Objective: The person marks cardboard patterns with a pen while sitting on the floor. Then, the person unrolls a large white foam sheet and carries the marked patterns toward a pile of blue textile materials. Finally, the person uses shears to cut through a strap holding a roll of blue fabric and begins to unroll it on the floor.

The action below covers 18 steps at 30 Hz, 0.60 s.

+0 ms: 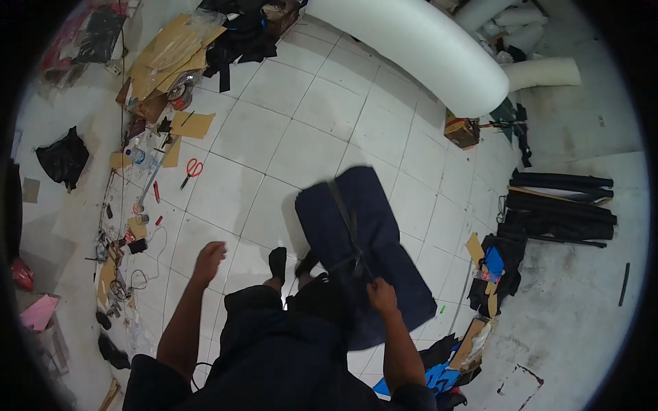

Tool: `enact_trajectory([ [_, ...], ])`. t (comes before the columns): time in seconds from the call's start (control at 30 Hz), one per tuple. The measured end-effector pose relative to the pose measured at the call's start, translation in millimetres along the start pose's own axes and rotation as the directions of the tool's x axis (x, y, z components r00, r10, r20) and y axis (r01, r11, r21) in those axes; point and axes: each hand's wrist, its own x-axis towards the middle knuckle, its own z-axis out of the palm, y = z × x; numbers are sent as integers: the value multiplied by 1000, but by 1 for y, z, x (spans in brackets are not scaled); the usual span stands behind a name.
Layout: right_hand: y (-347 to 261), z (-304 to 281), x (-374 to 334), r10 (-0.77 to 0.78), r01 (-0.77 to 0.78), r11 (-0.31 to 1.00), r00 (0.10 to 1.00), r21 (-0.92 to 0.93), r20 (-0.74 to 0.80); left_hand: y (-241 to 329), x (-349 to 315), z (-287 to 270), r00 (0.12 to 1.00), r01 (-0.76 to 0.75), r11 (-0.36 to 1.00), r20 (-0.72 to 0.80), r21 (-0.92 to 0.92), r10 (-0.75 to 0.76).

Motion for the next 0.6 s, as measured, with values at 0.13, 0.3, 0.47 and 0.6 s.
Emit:
enact_trajectory([
  [0.13, -49, -24, 99, -7, -3, 995, 995, 99, 101, 36, 6, 68, 994, -92, 957, 87, 275, 70],
  [0.3, -20, -38, 266, -247, 235, 968, 951, 83, 187, 34, -26, 134, 916, -292, 498, 388, 816, -98],
  [0.47, -23, 13, 398, -420, 425, 905, 891, 10, 175, 63, -48, 114, 647, 197, 936, 678, 293, -348],
  [0.6, -109, 47, 463, -182, 119, 976, 904, 181, 387, -39, -122, 136, 546, 613, 782, 776, -114, -314],
])
